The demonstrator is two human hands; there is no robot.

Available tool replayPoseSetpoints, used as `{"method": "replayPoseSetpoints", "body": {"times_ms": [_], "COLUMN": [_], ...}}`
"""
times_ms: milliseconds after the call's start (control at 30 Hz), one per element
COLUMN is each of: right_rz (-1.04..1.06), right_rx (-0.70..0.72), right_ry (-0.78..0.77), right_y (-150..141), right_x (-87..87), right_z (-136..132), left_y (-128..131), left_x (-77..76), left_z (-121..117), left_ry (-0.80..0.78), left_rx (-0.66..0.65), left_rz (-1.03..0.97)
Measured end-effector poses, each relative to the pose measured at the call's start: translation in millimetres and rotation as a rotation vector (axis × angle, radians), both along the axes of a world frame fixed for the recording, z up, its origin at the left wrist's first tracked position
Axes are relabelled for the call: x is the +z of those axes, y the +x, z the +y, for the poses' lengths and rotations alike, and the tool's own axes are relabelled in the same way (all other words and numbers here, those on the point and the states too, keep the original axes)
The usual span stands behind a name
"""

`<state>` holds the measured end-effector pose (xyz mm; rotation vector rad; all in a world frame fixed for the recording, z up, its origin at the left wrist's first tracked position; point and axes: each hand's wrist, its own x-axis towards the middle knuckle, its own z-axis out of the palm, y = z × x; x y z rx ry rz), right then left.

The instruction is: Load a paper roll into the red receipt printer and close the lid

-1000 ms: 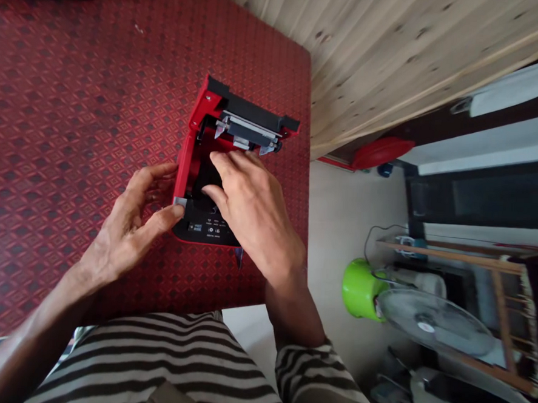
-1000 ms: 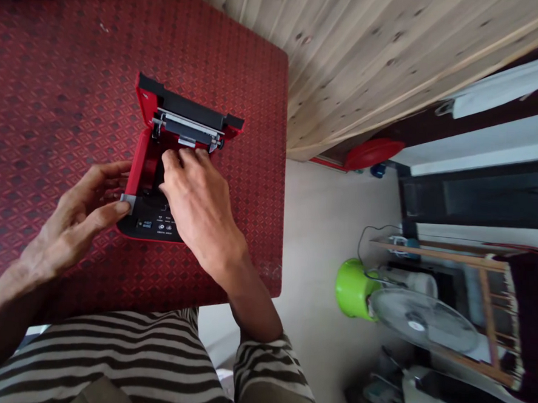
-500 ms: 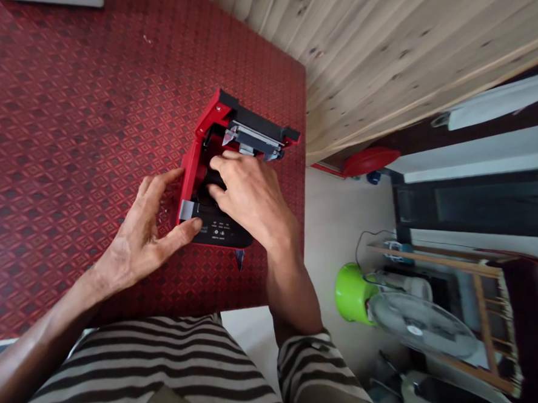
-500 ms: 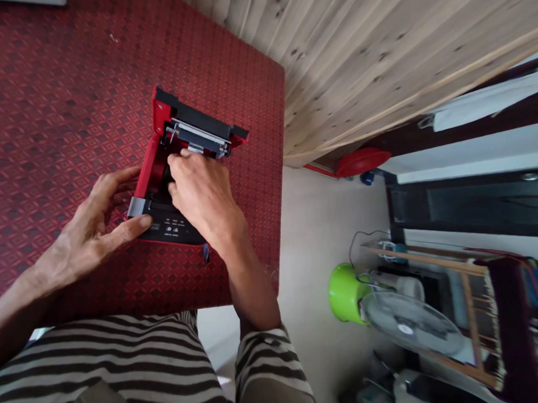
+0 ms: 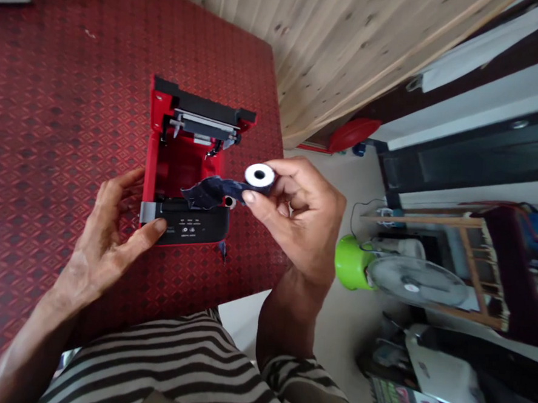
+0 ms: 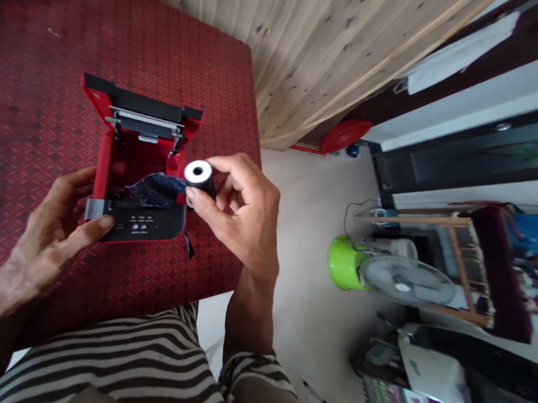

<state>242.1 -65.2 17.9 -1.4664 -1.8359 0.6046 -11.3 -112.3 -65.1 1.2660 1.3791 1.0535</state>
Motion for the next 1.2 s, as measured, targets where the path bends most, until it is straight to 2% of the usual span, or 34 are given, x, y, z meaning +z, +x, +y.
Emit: {"method": "replayPoseSetpoints", "body": {"times_ms": [100, 267, 433, 567, 700, 867, 967, 1067, 1200], "right_rz": [0.189, 0.332, 0.251, 0.228, 0.191, 0.09, 0.044, 0.051, 0.098], "right_rx": [-0.104, -0.141, -0.1, -0.052, -0.055, -0.151, -0.103, 0.003, -0.011], "right_ry": [-0.05, -0.135, -0.182, -0.247, -0.249, -0.161, -0.234, -0.239, -0.153], "right_y": [24.0, 40.8, 39.0, 30.9, 33.2, 48.8, 46.4, 31.2, 13.7], "right_x": [-23.2, -64.6, -92.7, -109.3, -108.9, -85.8, -76.1, -81.5, -99.5], "right_z": [1.3, 18.2, 37.2, 41.7, 35.9, 9.8, -8.2, -15.4, -12.1], "left_y": [1.1, 4.7, 6.3, 5.4, 4.6, 6.1, 5.8, 4.4, 3.3], "left_x": [0.7, 4.7, 5.4, 5.1, 6.3, 8.8, 7.6, 5.1, 3.7], "left_z": [3.5, 7.7, 8.6, 8.9, 9.3, 10.1, 10.1, 8.8, 6.5], "left_ry": [-0.083, -0.069, -0.055, -0.042, -0.032, -0.038, -0.023, -0.039, -0.068], "left_rx": [0.017, 0.018, 0.03, 0.018, 0.016, 0.011, -0.003, 0.003, 0.023], "left_rz": [-0.029, -0.035, -0.015, -0.01, -0.008, -0.005, -0.019, -0.002, 0.012]}}
